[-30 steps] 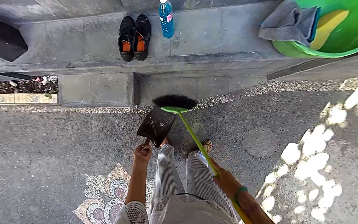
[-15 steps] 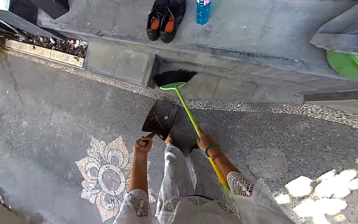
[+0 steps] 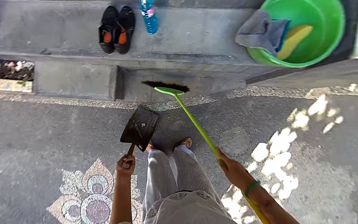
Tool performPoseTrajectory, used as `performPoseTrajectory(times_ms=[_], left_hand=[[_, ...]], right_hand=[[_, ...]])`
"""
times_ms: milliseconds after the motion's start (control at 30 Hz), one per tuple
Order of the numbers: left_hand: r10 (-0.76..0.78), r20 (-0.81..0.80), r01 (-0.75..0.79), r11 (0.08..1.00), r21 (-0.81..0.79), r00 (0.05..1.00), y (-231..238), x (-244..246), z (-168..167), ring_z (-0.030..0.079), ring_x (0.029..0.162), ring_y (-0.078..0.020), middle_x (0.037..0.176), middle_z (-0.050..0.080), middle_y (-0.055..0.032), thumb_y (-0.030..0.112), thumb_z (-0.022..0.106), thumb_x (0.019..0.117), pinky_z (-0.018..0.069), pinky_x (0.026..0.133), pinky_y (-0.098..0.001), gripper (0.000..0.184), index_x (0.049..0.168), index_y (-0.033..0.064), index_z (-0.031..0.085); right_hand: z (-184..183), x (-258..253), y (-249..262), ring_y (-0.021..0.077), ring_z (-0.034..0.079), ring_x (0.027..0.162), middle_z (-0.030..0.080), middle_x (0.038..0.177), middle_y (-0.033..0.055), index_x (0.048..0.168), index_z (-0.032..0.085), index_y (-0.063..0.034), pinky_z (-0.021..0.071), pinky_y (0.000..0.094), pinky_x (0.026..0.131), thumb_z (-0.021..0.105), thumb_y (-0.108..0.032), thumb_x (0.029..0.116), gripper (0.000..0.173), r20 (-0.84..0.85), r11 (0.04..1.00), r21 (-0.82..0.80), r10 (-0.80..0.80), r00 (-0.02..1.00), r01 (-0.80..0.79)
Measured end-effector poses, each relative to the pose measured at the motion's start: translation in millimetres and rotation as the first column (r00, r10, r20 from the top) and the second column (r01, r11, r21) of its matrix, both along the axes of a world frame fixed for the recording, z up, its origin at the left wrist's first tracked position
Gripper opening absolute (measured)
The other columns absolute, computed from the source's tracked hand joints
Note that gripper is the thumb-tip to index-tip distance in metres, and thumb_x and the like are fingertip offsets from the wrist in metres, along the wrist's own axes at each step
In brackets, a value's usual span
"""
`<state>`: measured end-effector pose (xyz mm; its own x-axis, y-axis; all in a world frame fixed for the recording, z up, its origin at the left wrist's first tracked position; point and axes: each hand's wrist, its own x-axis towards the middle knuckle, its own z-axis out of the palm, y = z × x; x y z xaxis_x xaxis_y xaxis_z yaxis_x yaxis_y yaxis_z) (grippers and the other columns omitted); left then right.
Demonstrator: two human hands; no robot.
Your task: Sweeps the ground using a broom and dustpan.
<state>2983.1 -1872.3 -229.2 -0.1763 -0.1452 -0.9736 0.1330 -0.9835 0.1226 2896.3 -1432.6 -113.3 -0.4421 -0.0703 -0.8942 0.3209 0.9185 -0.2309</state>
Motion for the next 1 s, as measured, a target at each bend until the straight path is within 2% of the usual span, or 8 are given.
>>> performPoseTrajectory(times_ms=[100,200,333,533,633,733,833,1000], left_hand=[[-0.079,0.046,0.079,0.997,0.008,0.996,26,-7,-2,0.052,0.043,-0.0084,0.058,0.052,-0.0021,0.022,0.032,0.1068,0.0472,0.042,-0.0178,0.029,0.088,0.0078,0.049],[-0.153,0.078,0.151,0.988,0.024,0.985,52,-27,-5,0.052,0.042,-0.0082,0.058,0.052,-0.0017,0.022,0.033,0.1072,0.0466,0.041,-0.0171,0.029,0.089,0.0076,0.050],[-0.301,0.099,0.302,0.953,0.003,0.948,80,-47,-8,0.052,0.042,-0.0076,0.058,0.051,-0.0017,0.020,0.033,0.1067,0.0470,0.041,-0.0173,0.028,0.089,0.0076,0.050],[-0.431,0.111,0.431,0.902,0.029,0.895,124,-60,3,0.051,0.041,-0.0064,0.058,0.051,-0.0009,0.022,0.033,0.1073,0.0461,0.040,-0.0160,0.028,0.092,0.0078,0.051],[-0.460,0.108,0.460,0.887,0.030,0.881,153,-70,5,0.052,0.042,-0.0068,0.059,0.052,-0.0009,0.022,0.032,0.1075,0.0468,0.041,-0.0163,0.029,0.091,0.0080,0.050],[-0.460,0.109,0.459,0.888,0.035,0.881,180,-84,5,0.052,0.042,-0.0075,0.058,0.052,-0.0013,0.022,0.033,0.1069,0.0468,0.041,-0.0166,0.028,0.088,0.0084,0.050],[-0.465,0.095,0.463,0.885,0.040,0.880,204,-100,2,0.052,0.043,-0.0082,0.059,0.052,-0.0014,0.022,0.034,0.1061,0.0479,0.042,-0.0174,0.028,0.087,0.0090,0.049],[-0.438,0.126,0.445,0.895,-0.037,0.890,246,-136,-6,0.053,0.045,-0.0090,0.062,0.052,-0.0021,0.020,0.035,0.1052,0.0483,0.045,-0.0177,0.023,0.087,0.0102,0.047]], right_hand=[[-63,-17,-14,0.0483,0.067,0.108,0.067,0.117,0.0307,0.167,-0.003,-0.0198,0.0506,0.0617,0.097,0.039,-0.026,0.1113,0.070,0.099,0.989,0.140,0.038,0.994,-0.051],[-92,3,-23,0.0480,0.065,0.113,0.065,0.122,0.0317,0.167,-0.005,-0.0223,0.0502,0.0604,0.099,0.044,-0.019,0.1080,0.077,0.206,0.996,0.088,0.000,0.979,-0.019],[-46,53,17,0.0456,0.068,0.104,0.070,0.115,0.0279,0.167,0.015,-0.0266,0.0518,0.0611,0.094,0.052,-0.017,0.1040,0.074,0.197,0.992,-0.028,-0.112,0.974,0.120],[25,138,122,0.0389,0.070,0.081,0.068,0.105,0.0260,0.165,0.024,-0.0192,0.0574,0.0588,0.075,0.057,-0.015,0.1014,0.072,0.150,0.843,0.140,-0.537,0.830,0.520],[26,141,193,0.0489,0.066,0.099,0.065,0.113,0.0334,0.148,0.045,-0.0012,0.0510,0.0663,0.087,0.058,-0.014,0.1027,0.049,0.030,0.771,0.262,-0.607,0.794,0.580],[2,116,251,0.0527,0.063,0.108,0.062,0.120,0.0367,0.143,0.048,0.0051,0.0491,0.0681,0.091,0.058,-0.016,0.1037,0.046,-0.108,0.668,0.342,-0.670,0.734,0.661],[-47,72,288,0.0453,0.067,0.098,0.062,0.118,0.0342,0.145,0.042,0.0062,0.0535,0.0616,0.086,0.054,-0.020,0.1046,0.049,-0.167,0.570,0.347,-0.744,0.647,0.745],[-126,18,281,0.0449,0.066,0.109,0.058,0.125,0.0369,0.148,0.032,0.0114,0.0527,0.0576,0.093,0.057,-0.013,0.1004,0.059,-0.127,0.575,0.362,-0.749,0.650,0.734]])
